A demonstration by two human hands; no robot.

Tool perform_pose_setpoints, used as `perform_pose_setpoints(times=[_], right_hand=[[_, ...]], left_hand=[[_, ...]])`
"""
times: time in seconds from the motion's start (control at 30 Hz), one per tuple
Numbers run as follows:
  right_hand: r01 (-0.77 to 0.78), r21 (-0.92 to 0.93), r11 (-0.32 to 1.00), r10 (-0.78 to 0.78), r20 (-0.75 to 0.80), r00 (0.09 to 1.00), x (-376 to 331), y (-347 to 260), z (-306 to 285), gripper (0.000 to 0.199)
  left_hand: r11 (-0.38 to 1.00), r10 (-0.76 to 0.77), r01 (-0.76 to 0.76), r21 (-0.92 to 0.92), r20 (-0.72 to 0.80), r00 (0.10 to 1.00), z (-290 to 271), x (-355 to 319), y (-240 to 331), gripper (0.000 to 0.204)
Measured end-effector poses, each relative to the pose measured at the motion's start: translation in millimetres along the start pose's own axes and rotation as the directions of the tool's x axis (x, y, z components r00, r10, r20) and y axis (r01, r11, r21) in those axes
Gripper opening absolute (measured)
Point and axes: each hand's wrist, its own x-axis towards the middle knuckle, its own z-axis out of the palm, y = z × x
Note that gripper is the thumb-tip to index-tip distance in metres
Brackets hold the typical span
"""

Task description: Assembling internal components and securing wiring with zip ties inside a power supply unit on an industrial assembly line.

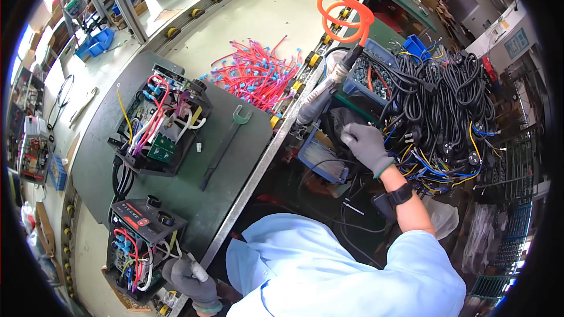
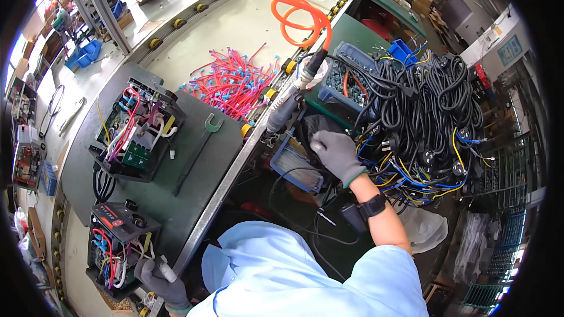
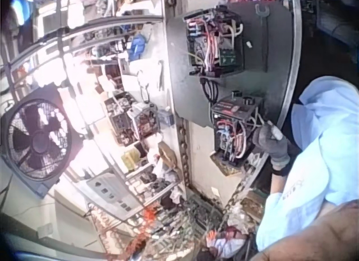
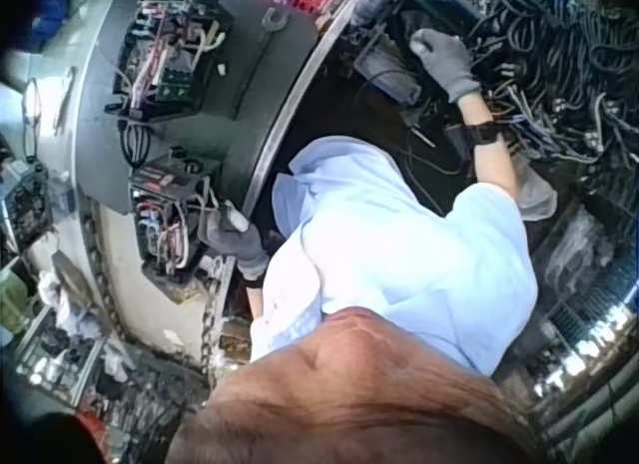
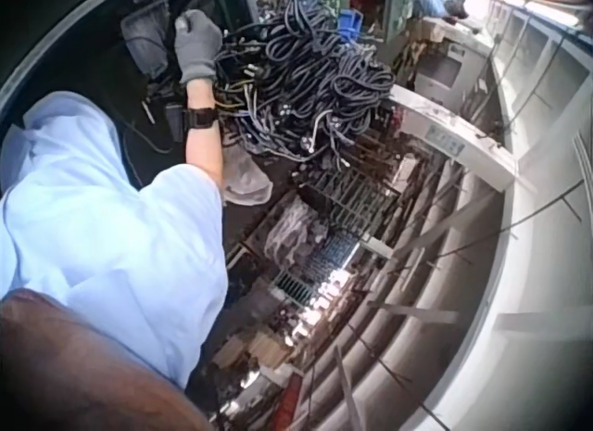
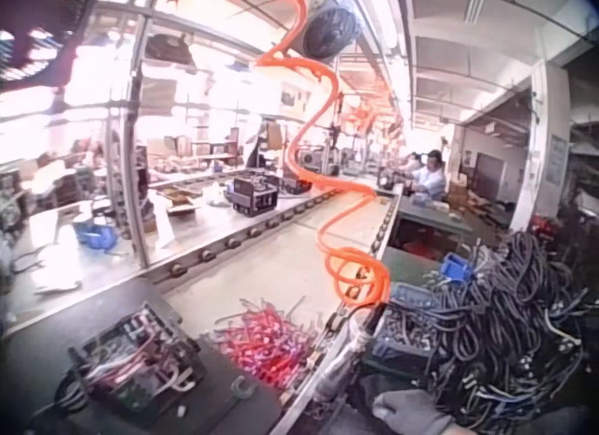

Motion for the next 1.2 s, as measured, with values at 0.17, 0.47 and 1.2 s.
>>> perform_pose_setpoints(times=[0.17, 0.47, 1.2], right_hand=[[0.116, 0.047, 0.992, -0.125, 0.311, 0.942, 14, -11, 51, 0.018], [-0.098, -0.378, 0.921, 0.254, 0.39, 0.885, -32, 6, 78, 0.037], [0.197, 0.469, 0.861, -0.243, 0.04, 0.969, -61, 49, 6, 0.021]], left_hand=[[0.997, -0.008, 0.009, 0.072, -0.003, 1.0, -4, -31, -3, 0.022], [0.992, -0.112, 0.119, -0.034, 0.158, 0.981, 17, -65, -6, 0.022], [0.985, -0.077, 0.013, 0.174, 0.365, 0.928, 37, -34, 48, 0.019]])
